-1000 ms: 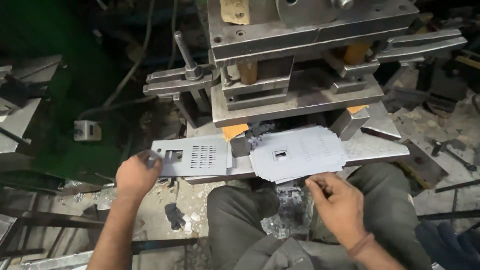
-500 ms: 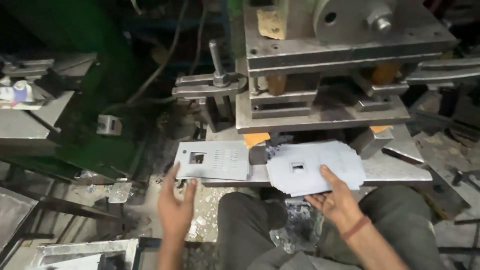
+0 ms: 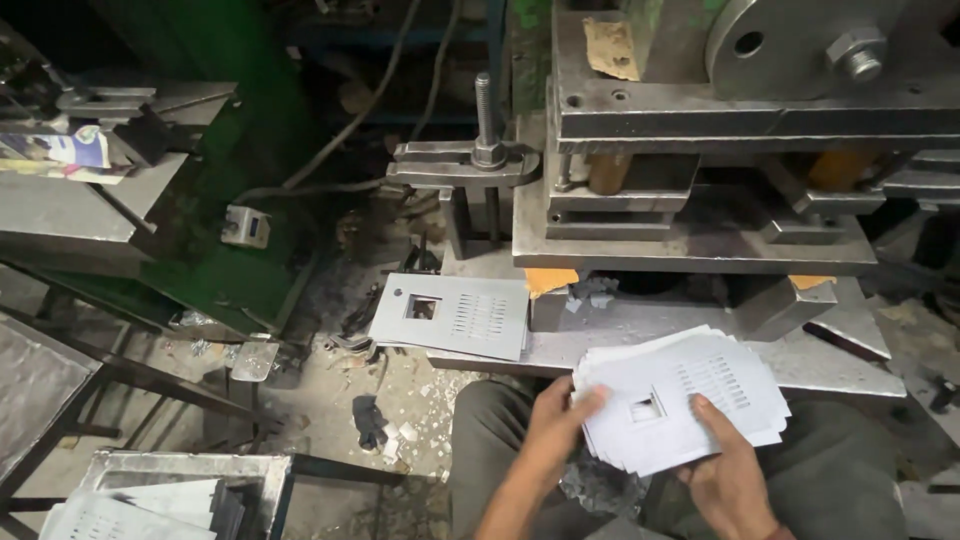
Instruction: Placing metal sheets into a stamping machine and removing the processed parts.
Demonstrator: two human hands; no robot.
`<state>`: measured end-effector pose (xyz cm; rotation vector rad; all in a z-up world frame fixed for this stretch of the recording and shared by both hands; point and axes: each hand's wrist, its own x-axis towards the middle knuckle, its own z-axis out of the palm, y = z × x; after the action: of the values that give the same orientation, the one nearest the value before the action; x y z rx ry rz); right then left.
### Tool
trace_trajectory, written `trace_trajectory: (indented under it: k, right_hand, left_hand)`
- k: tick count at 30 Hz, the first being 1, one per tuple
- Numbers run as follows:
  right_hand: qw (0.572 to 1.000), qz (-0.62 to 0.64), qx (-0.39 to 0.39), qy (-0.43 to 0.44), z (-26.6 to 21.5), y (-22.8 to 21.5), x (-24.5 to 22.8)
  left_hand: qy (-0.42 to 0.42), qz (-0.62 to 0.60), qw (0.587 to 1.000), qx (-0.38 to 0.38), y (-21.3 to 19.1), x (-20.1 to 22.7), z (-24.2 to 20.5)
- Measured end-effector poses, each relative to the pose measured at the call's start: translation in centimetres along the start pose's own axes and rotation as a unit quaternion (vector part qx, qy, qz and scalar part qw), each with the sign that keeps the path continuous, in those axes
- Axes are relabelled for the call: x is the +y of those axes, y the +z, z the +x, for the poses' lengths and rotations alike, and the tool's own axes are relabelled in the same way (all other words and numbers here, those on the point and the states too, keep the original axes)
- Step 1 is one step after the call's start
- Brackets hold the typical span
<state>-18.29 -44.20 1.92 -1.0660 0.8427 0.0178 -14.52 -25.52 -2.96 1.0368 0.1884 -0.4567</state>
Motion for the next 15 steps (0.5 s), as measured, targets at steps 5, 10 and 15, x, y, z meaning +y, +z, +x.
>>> trace_trajectory:
  k: [5, 10, 15]
  right_hand:
    - [0.999, -0.003, 0.048, -0.002, -3.6, 3.4, -2.3]
    - [0.994, 0.110, 0.005, 0.024, 0.3, -1.6, -0.7]
    - [0.990, 0.116, 0.009, 0.075, -0.8, -5.7, -2.2]
  left_hand:
    - [0.087, 0.117, 0.988, 0.054, 1.3, -3.7, 0.2]
    - [0.147, 0.096, 0.984, 0.014, 2.0, -8.3, -2.8]
    - [0.229, 0.098, 0.948, -0.197, 2.1, -7.6, -4.4]
